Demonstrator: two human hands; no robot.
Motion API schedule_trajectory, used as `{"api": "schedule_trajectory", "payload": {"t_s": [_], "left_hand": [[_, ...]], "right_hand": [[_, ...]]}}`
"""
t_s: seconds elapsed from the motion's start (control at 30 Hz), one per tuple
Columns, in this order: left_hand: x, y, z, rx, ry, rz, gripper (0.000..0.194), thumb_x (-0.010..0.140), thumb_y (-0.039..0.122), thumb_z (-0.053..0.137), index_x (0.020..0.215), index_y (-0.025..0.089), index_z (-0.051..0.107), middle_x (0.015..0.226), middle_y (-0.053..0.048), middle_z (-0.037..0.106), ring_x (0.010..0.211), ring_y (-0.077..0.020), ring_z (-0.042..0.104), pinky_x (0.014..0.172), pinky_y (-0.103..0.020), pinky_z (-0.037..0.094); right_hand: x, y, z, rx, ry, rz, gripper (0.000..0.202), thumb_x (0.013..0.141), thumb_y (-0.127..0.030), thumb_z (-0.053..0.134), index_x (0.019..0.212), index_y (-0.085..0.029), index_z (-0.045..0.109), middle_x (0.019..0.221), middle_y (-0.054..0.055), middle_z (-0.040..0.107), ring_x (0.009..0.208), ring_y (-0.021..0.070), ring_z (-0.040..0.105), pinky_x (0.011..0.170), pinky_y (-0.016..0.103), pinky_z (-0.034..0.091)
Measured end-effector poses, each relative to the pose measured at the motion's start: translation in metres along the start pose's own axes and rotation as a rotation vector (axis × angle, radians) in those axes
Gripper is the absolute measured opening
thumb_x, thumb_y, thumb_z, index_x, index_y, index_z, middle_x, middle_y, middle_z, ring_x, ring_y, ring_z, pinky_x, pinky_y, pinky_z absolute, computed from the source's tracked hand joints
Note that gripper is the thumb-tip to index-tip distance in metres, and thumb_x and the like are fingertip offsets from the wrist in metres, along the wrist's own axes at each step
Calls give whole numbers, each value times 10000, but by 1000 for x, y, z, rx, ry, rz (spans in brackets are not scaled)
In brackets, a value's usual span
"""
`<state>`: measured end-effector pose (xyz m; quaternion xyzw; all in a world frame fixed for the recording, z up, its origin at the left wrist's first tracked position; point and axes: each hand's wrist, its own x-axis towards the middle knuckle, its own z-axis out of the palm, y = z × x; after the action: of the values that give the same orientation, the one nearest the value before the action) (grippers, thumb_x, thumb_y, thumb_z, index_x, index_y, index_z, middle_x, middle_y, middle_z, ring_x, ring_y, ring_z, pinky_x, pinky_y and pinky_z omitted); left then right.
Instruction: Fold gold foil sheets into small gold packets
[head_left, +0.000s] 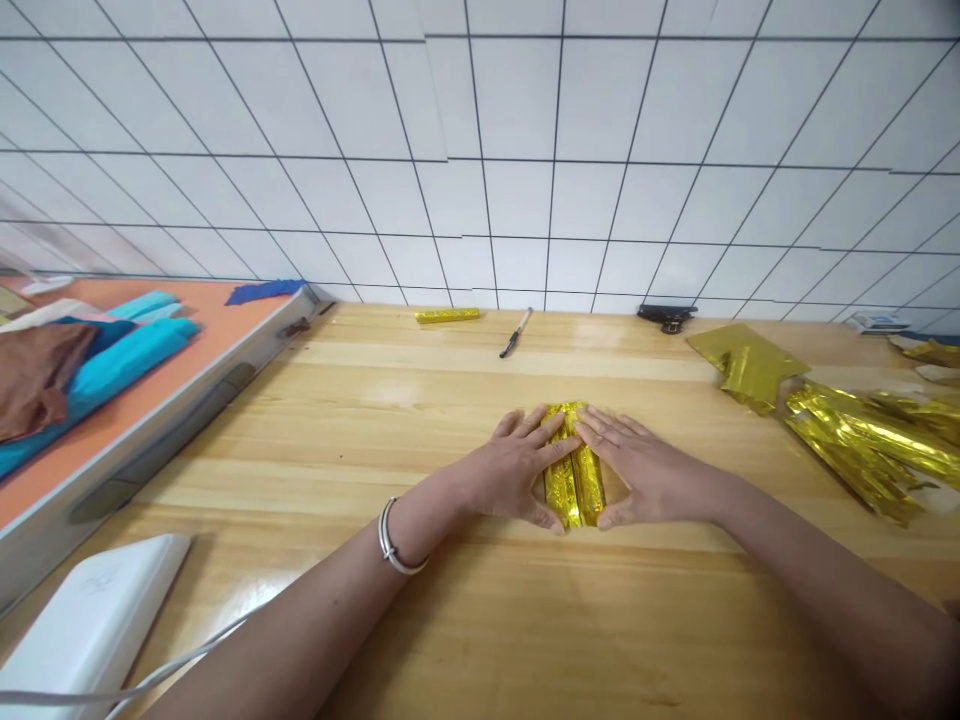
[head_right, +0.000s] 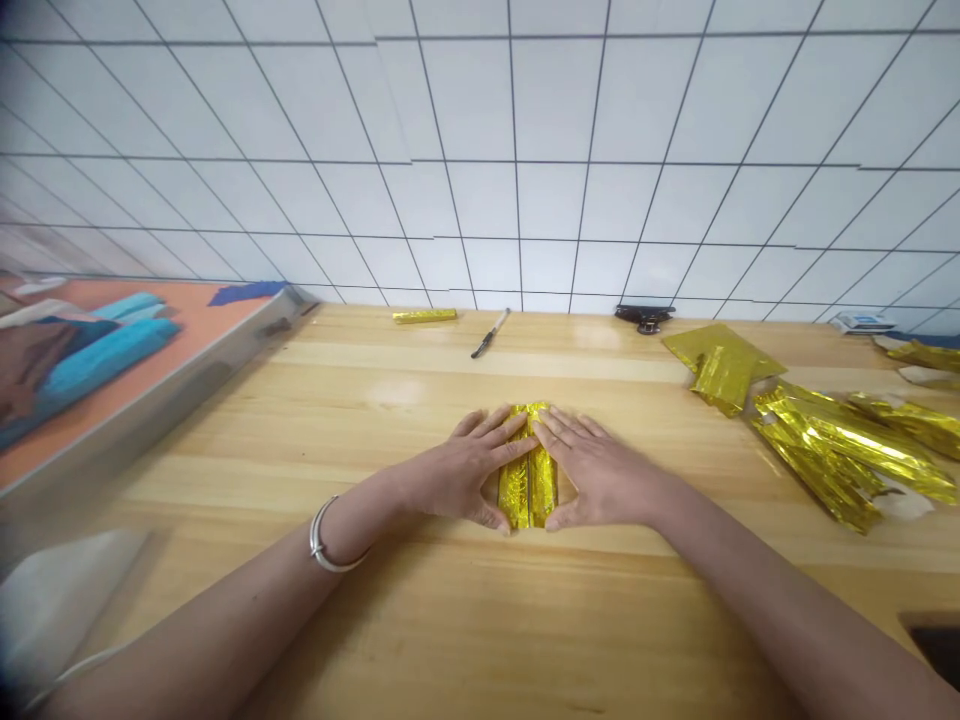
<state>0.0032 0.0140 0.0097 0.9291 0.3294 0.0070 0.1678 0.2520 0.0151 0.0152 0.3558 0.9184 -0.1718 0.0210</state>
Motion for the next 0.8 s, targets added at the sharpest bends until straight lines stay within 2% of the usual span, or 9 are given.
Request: {"api": "schedule_trajectory", "payload": {"t_s": [0.17,0.3,0.4,0.53,0.67,0.8], "left_hand": [[-7,10,-3,50,68,56,940,689,734,519,1432,233,236,1510,-149,155,1396,-327,92,1098,-519,96],[-17,15,1,59,87,61,866,781,708,404,1424,147,258,1475,-165,259,1373,-271,229,1117,-408,171],[-22,16,7,53,93,69,792,826,681,348,1407,144,302,1463,-153,291,1366,-253,254,1121,-387,182],[-24,15,9,30,104,70,759,841,661,355,1409,161,305,1469,-145,281,1373,-261,231,1118,-416,194],[-26,15,9,3,136,59,764,828,649,402,1411,166,307,1462,-144,296,1354,-291,250,1106,-441,221],[-28,14,7,-11,121,81,837,790,680,431,1412,137,295,1419,-162,350,1316,-310,292,1103,-445,231]], "right_hand": [[-21,-11,7,1,50,1,921,800,-637,464,1472,-172,38,1537,106,59,1399,248,75,1130,431,162],[-23,-11,12,-1,36,-33,817,846,-595,420,1471,-193,81,1535,98,81,1397,261,82,1126,475,147],[-23,-9,13,-3,23,-40,782,864,-581,392,1470,-196,81,1535,97,63,1398,267,64,1122,493,132],[-25,-5,14,17,19,-56,844,834,-618,417,1470,-194,58,1536,98,37,1398,275,43,1124,490,111],[-26,0,19,46,24,-86,1025,711,-707,518,1468,-201,46,1537,97,11,1393,312,26,1121,506,91],[-24,1,21,46,54,-89,1011,694,-704,542,1467,-220,105,1538,90,23,1393,320,37,1114,525,87]]}}
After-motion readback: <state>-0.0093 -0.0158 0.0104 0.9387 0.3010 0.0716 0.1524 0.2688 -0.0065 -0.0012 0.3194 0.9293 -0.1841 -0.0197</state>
